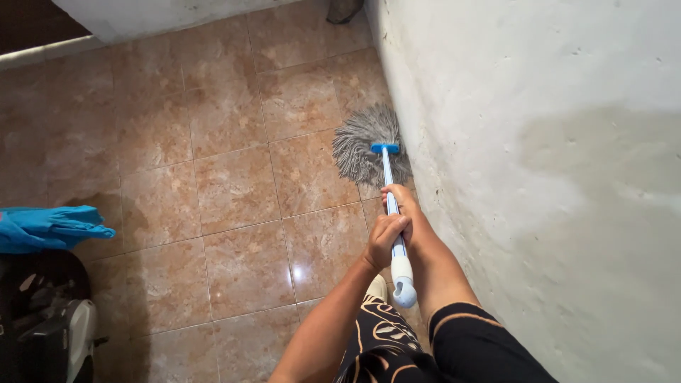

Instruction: Mop the tiled floor in a room containing a parked scooter and a shoe rack.

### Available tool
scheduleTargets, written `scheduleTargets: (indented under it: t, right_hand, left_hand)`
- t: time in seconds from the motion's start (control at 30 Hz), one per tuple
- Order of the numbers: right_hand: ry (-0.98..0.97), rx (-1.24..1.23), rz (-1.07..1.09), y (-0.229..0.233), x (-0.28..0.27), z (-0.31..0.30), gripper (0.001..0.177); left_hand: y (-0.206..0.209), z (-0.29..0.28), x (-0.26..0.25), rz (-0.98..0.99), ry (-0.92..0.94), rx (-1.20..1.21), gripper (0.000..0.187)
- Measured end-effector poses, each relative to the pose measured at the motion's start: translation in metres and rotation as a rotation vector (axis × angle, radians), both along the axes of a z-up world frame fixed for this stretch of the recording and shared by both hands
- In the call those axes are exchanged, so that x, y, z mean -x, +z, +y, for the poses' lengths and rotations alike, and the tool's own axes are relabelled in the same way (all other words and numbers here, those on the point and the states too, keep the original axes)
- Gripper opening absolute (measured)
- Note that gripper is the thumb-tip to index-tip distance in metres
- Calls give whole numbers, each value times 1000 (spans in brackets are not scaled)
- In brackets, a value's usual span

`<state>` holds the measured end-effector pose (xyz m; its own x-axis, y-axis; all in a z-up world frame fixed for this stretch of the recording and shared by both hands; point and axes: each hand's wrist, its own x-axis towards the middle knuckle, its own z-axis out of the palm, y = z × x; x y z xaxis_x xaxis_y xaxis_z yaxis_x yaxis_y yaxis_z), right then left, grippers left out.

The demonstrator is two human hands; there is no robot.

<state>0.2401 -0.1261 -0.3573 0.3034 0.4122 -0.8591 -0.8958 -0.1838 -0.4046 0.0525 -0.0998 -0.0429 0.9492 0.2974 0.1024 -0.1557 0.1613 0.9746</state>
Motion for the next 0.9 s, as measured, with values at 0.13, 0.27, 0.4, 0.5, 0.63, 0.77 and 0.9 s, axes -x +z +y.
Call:
scheduleTargets:
  t: [0.13,0.27,0.4,0.5,0.63,0.77,0.9]
  right_hand:
    - [10,-5,3,19,41,-32,10]
    - [-27,21,-58,6,78,-61,9]
    - [-57,41,-86,-40,110,-96,11]
    - [-46,63,-96,-33,140,-121,11]
    - [-44,73,-109,-30,177,-156,11]
    - [-99,31,-105,101,251,-222,12]
    - [-133,-5,-124,174,295,-236,15]
  left_hand:
    - [1,-26,40,-14,3,26,46]
    - [5,-51,81,-4,-8,97,47]
    - [9,-78,124,-23,-41,133,48]
    - [10,-100,153,-5,-64,123,50]
    - [4,-131,186,20,-90,155,50]
    - [12,-163,219,59,-123,156,49]
    - [24,-192,241,76,-140,134,48]
